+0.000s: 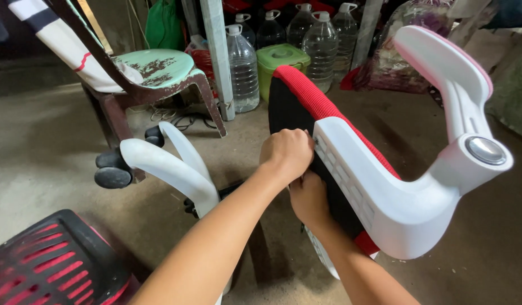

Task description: Assembling a red and white office chair by attaching components and tightening screws.

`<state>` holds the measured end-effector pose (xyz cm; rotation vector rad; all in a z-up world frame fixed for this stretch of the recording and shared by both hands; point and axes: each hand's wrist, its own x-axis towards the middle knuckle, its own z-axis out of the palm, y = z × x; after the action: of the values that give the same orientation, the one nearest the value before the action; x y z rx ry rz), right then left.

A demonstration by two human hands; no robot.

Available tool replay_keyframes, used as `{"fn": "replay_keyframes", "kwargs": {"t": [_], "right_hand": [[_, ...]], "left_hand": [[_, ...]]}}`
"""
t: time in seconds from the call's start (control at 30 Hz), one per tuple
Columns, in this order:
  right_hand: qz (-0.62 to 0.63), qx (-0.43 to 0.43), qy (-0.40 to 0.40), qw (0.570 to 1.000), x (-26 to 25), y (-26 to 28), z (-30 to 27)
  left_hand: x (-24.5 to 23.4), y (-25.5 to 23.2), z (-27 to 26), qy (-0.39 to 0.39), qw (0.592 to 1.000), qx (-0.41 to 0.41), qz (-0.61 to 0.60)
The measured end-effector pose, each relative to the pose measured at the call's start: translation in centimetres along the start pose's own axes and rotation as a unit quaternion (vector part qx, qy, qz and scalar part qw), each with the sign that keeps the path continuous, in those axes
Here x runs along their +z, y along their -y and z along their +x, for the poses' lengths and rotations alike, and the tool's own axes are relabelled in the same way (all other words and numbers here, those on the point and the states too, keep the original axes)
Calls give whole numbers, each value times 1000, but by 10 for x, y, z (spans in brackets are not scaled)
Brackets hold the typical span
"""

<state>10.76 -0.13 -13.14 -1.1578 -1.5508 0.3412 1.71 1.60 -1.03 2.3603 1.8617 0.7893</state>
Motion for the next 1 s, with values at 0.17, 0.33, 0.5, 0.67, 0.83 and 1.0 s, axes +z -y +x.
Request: {"fn": "replay_keyframes", "kwargs": {"t": [0.17, 0.33, 0.5, 0.67, 0.83, 1.0], "right_hand": [[-137, 137, 202, 960, -73, 91, 16], [-283, -13, 226, 932, -83, 85, 34], [-323, -134, 237, 906, -59, 51, 23], [-269, 142, 176, 936, -49, 82, 18], [-221, 119, 135, 959, -48, 84, 8], [-190, 40, 50, 980, -27, 43, -7]], "left_hand": [[34, 19, 27, -22, 984, -122, -130], [23, 15, 28, 106, 885, -258, -373], [-15, -7, 11, 129, 915, -266, -273], [-8, -8, 13, 68, 972, -185, -125], [21, -2, 15, 20, 987, -128, -91], [26, -4, 14, -32, 996, -57, -63]]}}
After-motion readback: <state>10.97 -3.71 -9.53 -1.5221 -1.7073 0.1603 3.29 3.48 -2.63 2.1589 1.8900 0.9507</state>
